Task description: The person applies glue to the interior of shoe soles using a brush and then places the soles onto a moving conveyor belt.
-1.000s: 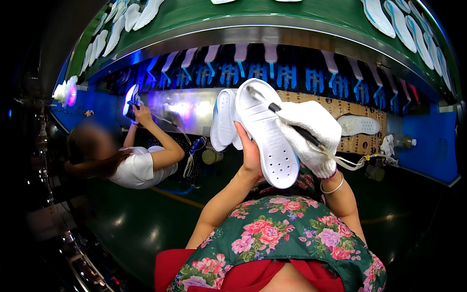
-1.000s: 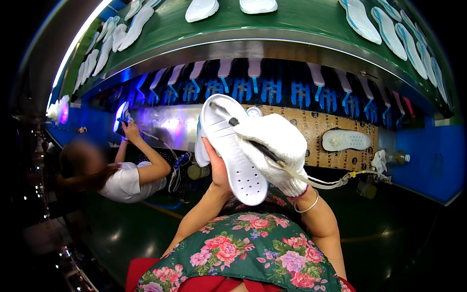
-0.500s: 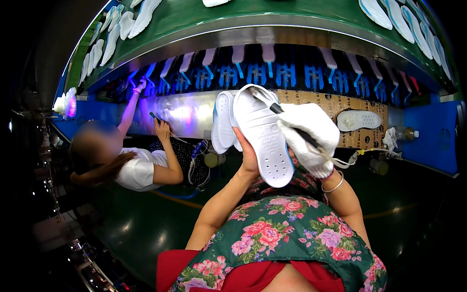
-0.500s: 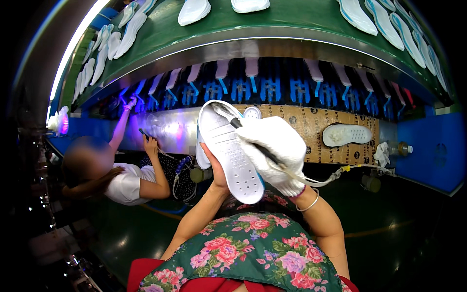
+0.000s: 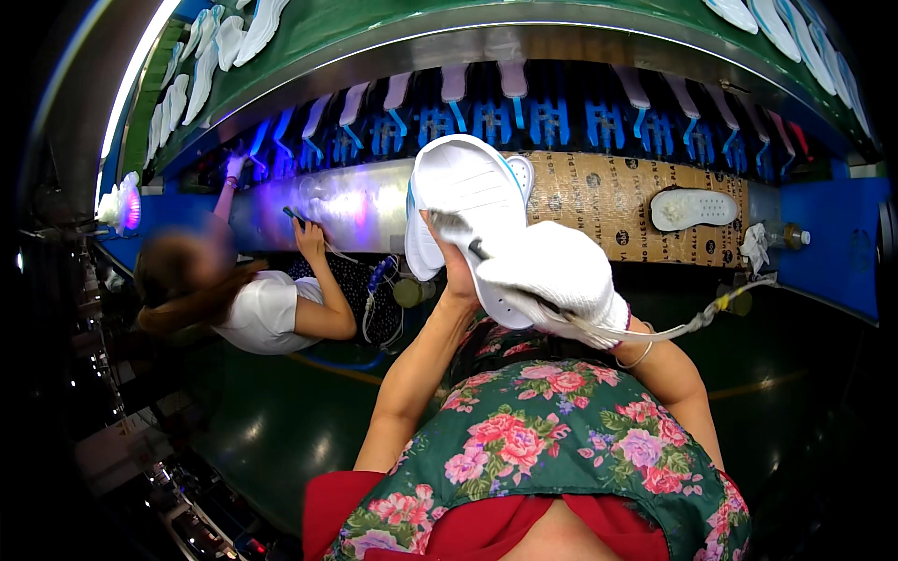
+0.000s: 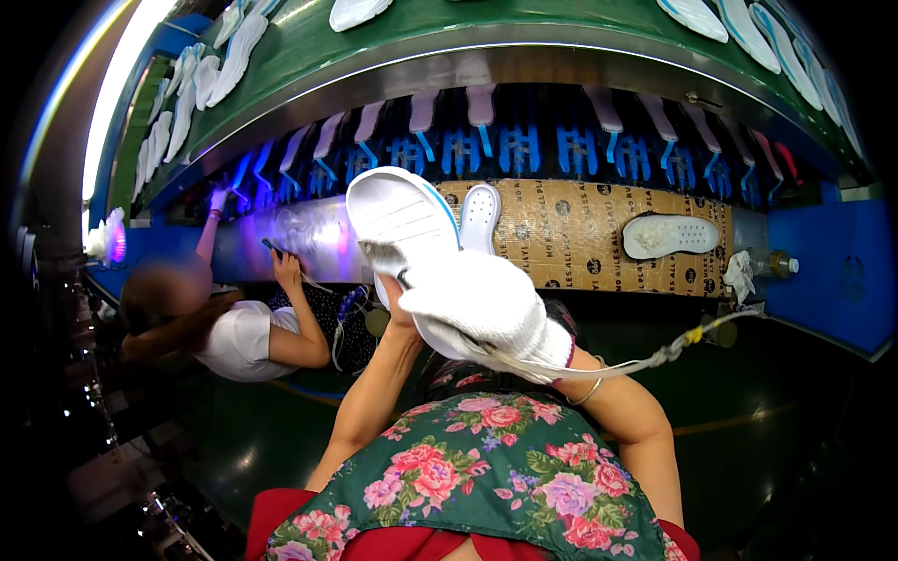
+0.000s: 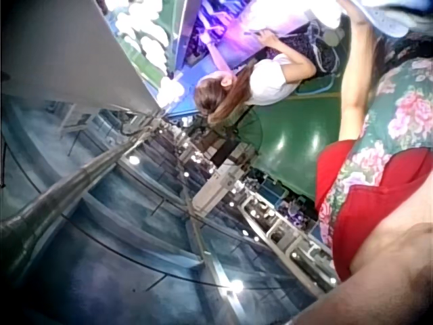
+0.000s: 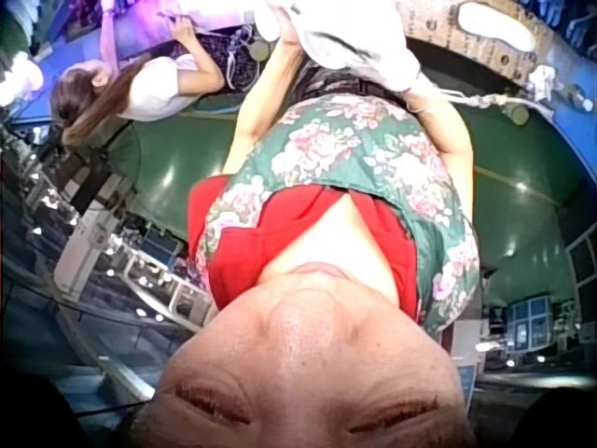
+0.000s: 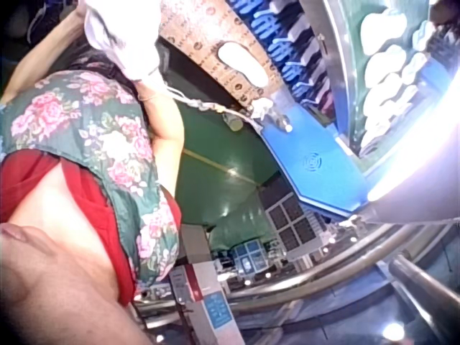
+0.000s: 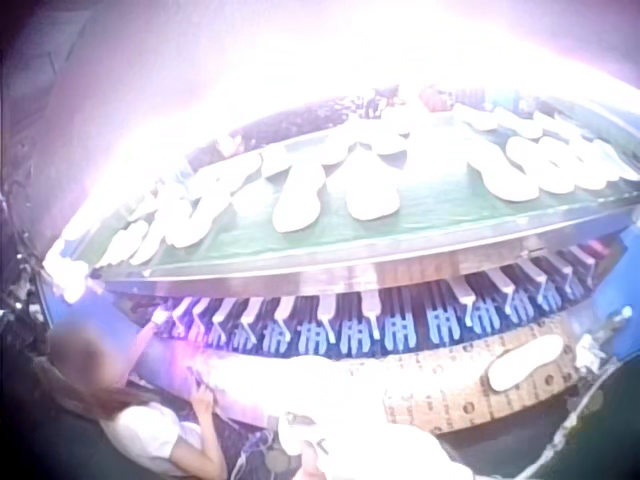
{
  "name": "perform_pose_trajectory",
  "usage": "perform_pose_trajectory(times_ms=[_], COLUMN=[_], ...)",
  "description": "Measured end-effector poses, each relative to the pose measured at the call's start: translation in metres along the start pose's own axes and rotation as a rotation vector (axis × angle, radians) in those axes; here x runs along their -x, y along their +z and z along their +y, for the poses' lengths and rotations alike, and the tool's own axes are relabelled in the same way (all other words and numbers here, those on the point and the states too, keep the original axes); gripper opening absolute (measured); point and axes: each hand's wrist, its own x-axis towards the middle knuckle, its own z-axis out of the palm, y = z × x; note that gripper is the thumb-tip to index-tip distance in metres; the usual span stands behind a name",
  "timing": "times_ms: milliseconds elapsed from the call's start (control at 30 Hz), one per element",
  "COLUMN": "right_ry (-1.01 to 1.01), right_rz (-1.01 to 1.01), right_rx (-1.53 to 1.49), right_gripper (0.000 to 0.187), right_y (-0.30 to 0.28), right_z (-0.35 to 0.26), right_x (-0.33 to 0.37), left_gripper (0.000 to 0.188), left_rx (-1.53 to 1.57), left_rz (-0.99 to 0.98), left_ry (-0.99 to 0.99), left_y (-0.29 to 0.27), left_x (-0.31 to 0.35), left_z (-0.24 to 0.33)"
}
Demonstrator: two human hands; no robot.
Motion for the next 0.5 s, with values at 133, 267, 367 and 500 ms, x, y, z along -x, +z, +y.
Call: perform_pose_trajectory(times_ms=[133, 267, 367, 500], right_ry=[0.139, -0.049, -0.033, 0.042], right_rz=[0.008, -0.072, -0.076, 0.004], right_rx=[-0.136, 0.046, -0.150, -0.099], right_gripper=[0.021, 0.028, 0.030, 0.031], right_y=[-0.013, -0.003, -0.004, -0.007], right_z=[-0.001, 0.002, -0.009, -0.005], right_x=[-0.009, -0.003, -0.009, -0.012], left_gripper=[0.094, 0.107, 0.112, 0.118], left_rx=[-0.013, 0.128, 0.175, 0.232], left_rz=[0.135, 0.029, -0.064, 0.003], left_ry=[0.013, -0.059, -0.111, -0.085], left_y=[0.004, 0.011, 0.006, 0.007], left_x=[-0.006, -0.013, -0.012, -0.019], left_z=[0.007, 0.017, 0.021, 0.028])
